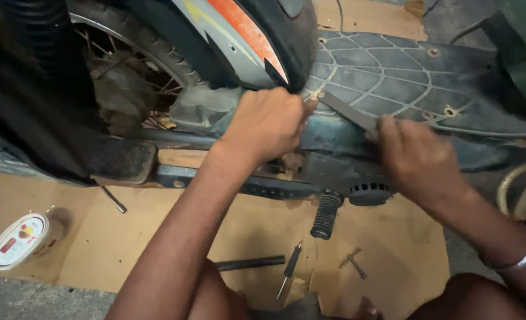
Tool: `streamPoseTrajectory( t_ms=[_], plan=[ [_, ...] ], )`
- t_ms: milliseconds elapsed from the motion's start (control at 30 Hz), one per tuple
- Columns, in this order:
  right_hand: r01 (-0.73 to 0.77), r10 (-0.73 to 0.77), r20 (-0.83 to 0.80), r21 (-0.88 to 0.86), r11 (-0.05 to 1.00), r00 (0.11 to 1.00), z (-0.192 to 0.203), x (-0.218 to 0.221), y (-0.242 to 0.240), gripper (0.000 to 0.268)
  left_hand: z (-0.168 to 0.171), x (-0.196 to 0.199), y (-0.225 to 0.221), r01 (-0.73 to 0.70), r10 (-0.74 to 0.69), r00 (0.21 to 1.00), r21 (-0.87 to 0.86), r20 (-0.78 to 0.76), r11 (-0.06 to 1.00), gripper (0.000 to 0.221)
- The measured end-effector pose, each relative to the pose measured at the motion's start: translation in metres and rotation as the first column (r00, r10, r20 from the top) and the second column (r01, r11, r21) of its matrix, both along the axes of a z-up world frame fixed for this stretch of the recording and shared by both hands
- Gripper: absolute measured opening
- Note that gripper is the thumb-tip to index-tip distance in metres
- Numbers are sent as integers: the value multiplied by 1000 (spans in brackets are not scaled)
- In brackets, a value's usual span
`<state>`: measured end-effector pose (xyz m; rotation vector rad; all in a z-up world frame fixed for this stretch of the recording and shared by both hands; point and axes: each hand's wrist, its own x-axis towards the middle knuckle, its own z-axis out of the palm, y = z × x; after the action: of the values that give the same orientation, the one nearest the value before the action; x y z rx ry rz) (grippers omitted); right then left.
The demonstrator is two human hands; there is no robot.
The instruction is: Performing mechanical repairs or maintenance on the frame and panels of a motorcycle.
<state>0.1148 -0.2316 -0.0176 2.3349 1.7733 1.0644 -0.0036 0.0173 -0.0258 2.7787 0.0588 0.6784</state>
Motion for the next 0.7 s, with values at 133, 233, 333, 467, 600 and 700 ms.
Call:
streamPoseTrajectory(
  t_ms=[133,233,333,467,600,700],
  plan=[
    [-108,155,279,-177,978,948,-9,-11,1,34,5,-7,12,-4,4,1000,29,22,1000,21],
    [-317,370,429,-194,929,824,-6,-24,23,26,25,-22,18,-48,46,998,41,47,998,15],
    [-408,417,437,-120,905,797,-13,-37,56,32,35,-30,14,-71,66,991,44,117,996,15],
    [-250,264,474,-93,964,840,-31,-59,112,20,45,-38,8,-82,61,965,73,256,994,15],
    [-368,357,104,129,921,928,-69,-58,170,11,51,-45,4,-104,77,943,66,324,992,15],
    [-319,309,82,259,911,948,-79,-62,179,15,54,-47,2,-113,78,938,86,339,990,14]
  ],
)
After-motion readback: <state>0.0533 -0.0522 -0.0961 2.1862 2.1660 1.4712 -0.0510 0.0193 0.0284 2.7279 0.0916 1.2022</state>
